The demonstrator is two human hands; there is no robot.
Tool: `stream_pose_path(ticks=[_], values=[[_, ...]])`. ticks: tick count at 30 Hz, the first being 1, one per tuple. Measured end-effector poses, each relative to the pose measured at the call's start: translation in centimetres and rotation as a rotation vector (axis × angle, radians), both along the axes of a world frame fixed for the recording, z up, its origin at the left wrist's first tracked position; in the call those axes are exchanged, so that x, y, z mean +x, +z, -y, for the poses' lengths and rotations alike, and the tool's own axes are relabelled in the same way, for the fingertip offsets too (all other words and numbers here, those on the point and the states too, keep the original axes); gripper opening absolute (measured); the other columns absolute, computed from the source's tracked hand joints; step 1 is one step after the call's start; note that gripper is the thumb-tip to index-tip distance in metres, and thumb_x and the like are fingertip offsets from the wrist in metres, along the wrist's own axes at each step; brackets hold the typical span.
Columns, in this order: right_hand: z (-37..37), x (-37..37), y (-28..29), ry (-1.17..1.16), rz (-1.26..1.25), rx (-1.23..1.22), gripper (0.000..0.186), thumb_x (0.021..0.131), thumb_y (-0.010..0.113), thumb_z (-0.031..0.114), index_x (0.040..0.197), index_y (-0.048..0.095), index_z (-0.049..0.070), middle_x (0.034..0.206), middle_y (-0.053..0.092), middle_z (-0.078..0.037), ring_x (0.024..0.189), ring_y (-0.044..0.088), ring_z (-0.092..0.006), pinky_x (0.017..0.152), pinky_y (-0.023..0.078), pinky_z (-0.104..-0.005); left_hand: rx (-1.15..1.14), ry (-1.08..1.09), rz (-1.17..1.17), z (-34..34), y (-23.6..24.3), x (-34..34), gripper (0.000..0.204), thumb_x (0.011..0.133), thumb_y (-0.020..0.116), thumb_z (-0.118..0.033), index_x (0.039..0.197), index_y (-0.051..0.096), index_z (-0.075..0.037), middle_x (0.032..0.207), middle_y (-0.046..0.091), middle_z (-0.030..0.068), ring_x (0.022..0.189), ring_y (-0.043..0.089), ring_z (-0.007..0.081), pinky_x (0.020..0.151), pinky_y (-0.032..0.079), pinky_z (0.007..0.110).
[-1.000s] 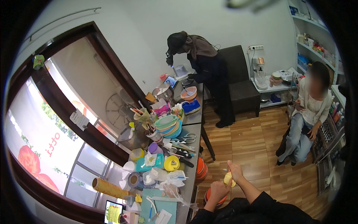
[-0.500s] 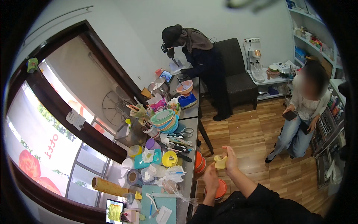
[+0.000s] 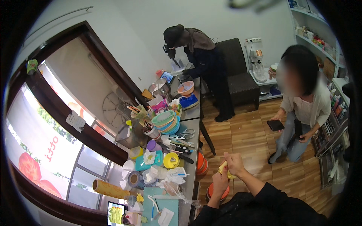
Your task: The person kneads and shapes a yellow dough-like material on a cutting board, repeatedly rolling and folding it. They briefly retrieve a wrapped item from a container on the floor, then return to shaping the dough while referencing a tablet on the table.
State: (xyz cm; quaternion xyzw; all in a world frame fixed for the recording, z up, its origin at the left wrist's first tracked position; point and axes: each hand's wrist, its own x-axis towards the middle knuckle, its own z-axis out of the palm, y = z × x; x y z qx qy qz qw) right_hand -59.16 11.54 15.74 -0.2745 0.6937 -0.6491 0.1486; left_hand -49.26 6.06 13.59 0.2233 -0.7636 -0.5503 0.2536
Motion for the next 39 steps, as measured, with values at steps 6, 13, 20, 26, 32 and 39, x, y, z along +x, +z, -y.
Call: stream_pose_path(ticks=[6, 13, 20, 26, 32, 39], values=[[0.6, -1.6, -8.6, -0.168, -0.030, 0.120, 0.048, 0.089, 0.043, 0.031, 0.062, 0.059, -0.005, 0.051, 0.054, -0.017, 0.047, 0.053, -0.0244, 0.049, 0.040, -0.0358, -0.438, -0.016, 0.247, -1.1, -3.0, 1.2, 0.035, 0.085, 0.052, -0.026, 0.068, 0.059, 0.004, 0.059, 0.054, 0.0262, 0.054, 0.055, 0.0409, 0.047, 0.042, 0.044], [1.5, -2.3, -11.1, -0.355, 0.010, 0.100, 0.034, 0.089, 0.042, 0.025, 0.090, 0.061, -0.003, 0.063, 0.058, -0.021, 0.056, 0.057, -0.0330, 0.055, 0.043, -0.0404, 0.519, -0.185, 0.346, 1.4, -3.2, 5.1, 0.037, 0.093, 0.042, -0.034, 0.100, 0.055, 0.000, 0.072, 0.060, 0.0064, 0.053, 0.055, 0.0098, 0.040, 0.039, 0.022], [0.3, 5.2, -1.0, 0.142, -0.348, 0.045, 0.036, 0.086, 0.046, 0.022, 0.115, 0.049, 0.000, 0.069, 0.060, -0.016, 0.057, 0.058, -0.0320, 0.052, 0.048, -0.0364, 0.537, 0.286, -0.215, 3.7, -4.0, 2.0, 0.043, 0.093, 0.040, -0.041, 0.102, 0.053, -0.002, 0.074, 0.056, 0.0041, 0.059, 0.055, 0.0128, 0.044, 0.041, 0.024], [0.7, 1.7, -0.7, 0.153, -0.227, -0.257, 0.034, 0.086, 0.045, 0.025, 0.083, 0.064, -0.004, 0.062, 0.060, -0.012, 0.062, 0.057, -0.0210, 0.066, 0.045, -0.0318, 0.347, 0.143, 0.146, 0.7, -2.7, 2.5, 0.048, 0.092, 0.042, -0.040, 0.081, 0.060, 0.003, 0.064, 0.060, 0.0068, 0.055, 0.056, 0.0149, 0.049, 0.041, 0.030], [0.3, 1.5, -6.7, 0.064, 0.297, -0.138, 0.045, 0.086, 0.047, 0.026, 0.052, 0.055, -0.002, 0.049, 0.052, -0.009, 0.049, 0.050, -0.0155, 0.050, 0.040, -0.0277, -0.095, 0.167, 0.230, -2.1, -4.8, 2.2, 0.043, 0.090, 0.045, -0.031, 0.072, 0.060, 0.005, 0.056, 0.055, 0.0227, 0.054, 0.059, 0.0351, 0.047, 0.042, 0.041], [1.0, -1.0, -12.6, 0.079, 0.864, -0.126, 0.058, 0.091, 0.037, 0.045, 0.058, 0.059, 0.002, 0.046, 0.048, -0.006, 0.050, 0.053, -0.0149, 0.050, 0.041, -0.0273, -0.231, -0.040, 0.321, -2.5, -4.9, 5.8, 0.042, 0.090, 0.044, -0.034, 0.082, 0.060, 0.005, 0.059, 0.058, 0.0186, 0.051, 0.059, 0.0307, 0.047, 0.043, 0.036]])
